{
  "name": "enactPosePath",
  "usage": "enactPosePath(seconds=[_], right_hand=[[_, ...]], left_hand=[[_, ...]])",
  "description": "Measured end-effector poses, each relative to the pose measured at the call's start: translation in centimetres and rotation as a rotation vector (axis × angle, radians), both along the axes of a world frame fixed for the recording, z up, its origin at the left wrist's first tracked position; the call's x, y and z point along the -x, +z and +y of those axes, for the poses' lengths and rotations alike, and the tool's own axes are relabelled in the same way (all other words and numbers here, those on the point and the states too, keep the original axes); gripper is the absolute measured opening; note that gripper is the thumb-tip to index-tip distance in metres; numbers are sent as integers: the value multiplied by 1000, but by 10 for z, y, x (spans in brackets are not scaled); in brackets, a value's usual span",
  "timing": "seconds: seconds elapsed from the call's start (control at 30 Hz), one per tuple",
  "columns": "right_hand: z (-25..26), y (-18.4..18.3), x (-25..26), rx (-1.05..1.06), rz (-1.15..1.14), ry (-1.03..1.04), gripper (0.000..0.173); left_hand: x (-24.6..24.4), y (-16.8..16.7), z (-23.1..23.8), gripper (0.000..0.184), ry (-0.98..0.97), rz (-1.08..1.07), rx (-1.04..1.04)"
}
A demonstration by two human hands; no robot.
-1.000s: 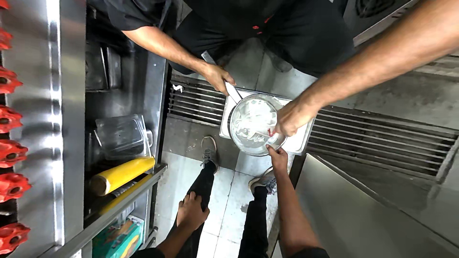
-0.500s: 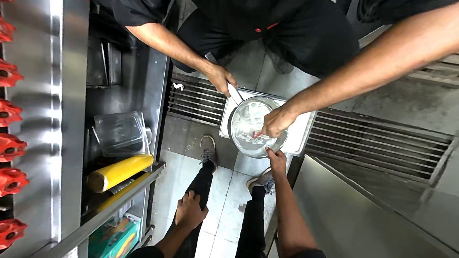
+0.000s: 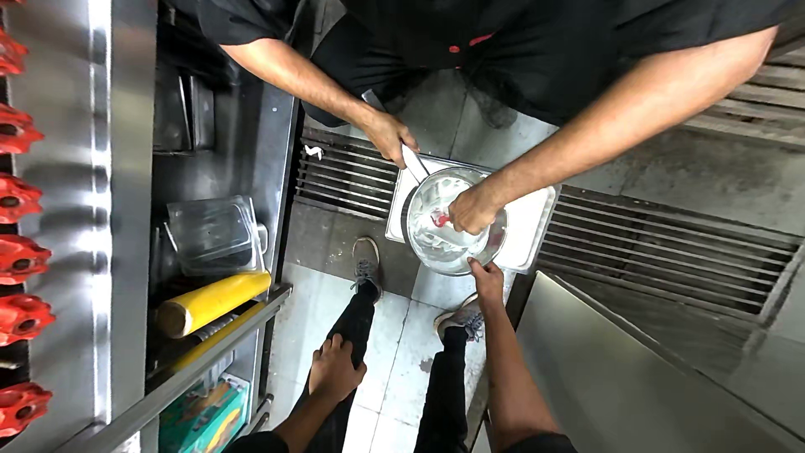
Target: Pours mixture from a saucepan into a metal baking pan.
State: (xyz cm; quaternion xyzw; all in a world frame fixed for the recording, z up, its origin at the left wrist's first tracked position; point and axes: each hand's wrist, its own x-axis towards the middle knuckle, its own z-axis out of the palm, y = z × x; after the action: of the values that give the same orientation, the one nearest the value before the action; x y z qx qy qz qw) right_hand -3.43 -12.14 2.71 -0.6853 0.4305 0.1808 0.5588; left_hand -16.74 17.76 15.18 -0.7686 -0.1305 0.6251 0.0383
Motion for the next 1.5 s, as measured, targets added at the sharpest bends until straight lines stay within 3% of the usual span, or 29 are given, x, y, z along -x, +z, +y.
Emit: enactPosePath(seconds=[0.33, 0.5, 0.73, 0.93, 1.5], right_hand=[[-21, 10, -12, 25, -40, 49, 19], [-7, 8, -6, 30, 42, 52, 29], [-1, 2, -3, 42, -3, 49, 22], [-18, 13, -12, 30, -1, 60, 26], [-6, 4, 3, -36, 24, -1, 22]], left_hand=[[0, -2, -1, 67, -10, -1, 3], [-2, 1, -1, 67, 16, 3, 5], [-1, 2, 0, 66, 5, 4, 1], [1, 0, 0, 67, 3, 8, 3], [3, 0, 3, 67, 20, 4, 9]])
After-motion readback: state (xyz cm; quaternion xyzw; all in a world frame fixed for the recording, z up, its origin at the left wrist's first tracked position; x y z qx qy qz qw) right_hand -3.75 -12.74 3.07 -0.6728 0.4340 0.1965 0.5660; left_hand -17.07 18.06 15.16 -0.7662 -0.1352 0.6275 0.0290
